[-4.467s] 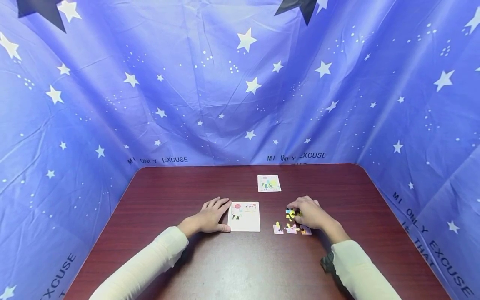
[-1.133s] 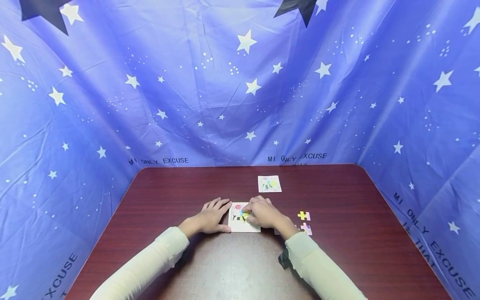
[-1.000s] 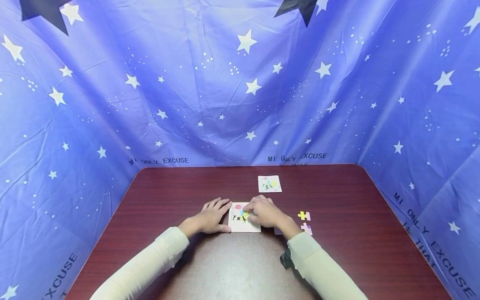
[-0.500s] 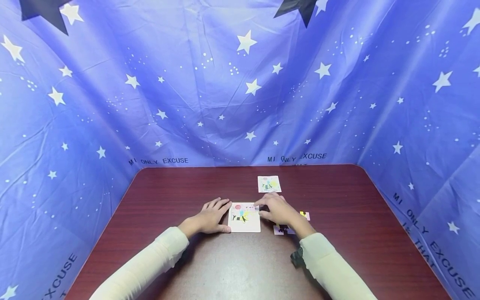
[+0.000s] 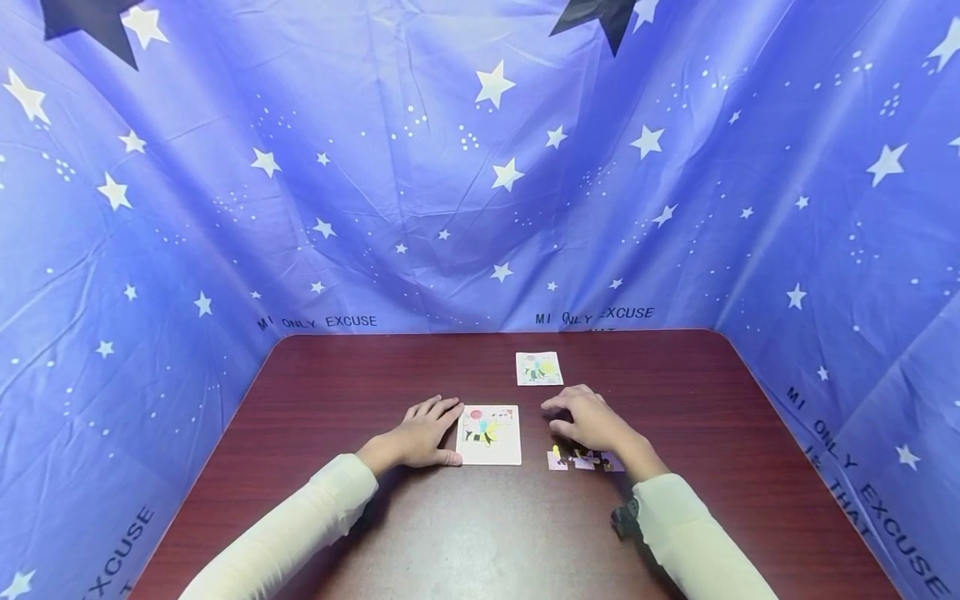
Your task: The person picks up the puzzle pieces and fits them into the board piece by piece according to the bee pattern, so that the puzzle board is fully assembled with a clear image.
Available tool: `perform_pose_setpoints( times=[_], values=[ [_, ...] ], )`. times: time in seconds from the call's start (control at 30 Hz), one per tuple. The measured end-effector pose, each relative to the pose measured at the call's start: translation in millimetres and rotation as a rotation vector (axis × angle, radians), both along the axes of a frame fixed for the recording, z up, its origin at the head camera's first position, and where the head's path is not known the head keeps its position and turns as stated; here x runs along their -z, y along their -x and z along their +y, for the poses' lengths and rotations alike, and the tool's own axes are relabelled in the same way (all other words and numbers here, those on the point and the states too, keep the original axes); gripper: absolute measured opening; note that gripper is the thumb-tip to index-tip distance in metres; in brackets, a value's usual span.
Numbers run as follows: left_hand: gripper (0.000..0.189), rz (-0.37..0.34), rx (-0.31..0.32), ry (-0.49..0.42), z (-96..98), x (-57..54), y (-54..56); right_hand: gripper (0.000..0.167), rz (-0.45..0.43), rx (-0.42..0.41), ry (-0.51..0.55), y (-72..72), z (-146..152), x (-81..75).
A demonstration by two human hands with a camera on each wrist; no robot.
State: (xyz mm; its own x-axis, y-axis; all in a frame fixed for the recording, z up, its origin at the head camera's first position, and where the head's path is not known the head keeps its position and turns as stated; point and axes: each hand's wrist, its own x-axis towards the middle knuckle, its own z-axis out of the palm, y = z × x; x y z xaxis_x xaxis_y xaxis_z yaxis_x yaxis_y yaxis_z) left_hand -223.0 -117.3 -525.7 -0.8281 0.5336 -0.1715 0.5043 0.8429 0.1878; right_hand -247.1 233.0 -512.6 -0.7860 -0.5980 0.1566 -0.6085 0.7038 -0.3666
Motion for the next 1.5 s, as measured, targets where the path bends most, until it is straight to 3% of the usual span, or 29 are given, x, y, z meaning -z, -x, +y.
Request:
perform_pose_setpoints(
  times=[0.4,0.83,1.0,1.5],
  values=[
    [0.1,0.025,0.005,0.002,0.9,1.5,-0.2,0.03,0.079,0.045,0.001,-2.2,47.6,2.5],
    [0.101,0.019,0.002,0.0,1.0,2.5,0.7,0.033,0.0,0.095,-0.068,-11.3,82.5,4.2],
    [0.1,0.019,0.001,-0.002,0.7,1.0,0.2,0.034,-0.034,0.097,-0.103,-13.2,88.1,4.7],
    [0.1,0.018,0.007,0.004,0.6,2.0,-0.9,0.033,-0.012,0.124,-0.135,-15.1,88.0,14.1]
  ],
)
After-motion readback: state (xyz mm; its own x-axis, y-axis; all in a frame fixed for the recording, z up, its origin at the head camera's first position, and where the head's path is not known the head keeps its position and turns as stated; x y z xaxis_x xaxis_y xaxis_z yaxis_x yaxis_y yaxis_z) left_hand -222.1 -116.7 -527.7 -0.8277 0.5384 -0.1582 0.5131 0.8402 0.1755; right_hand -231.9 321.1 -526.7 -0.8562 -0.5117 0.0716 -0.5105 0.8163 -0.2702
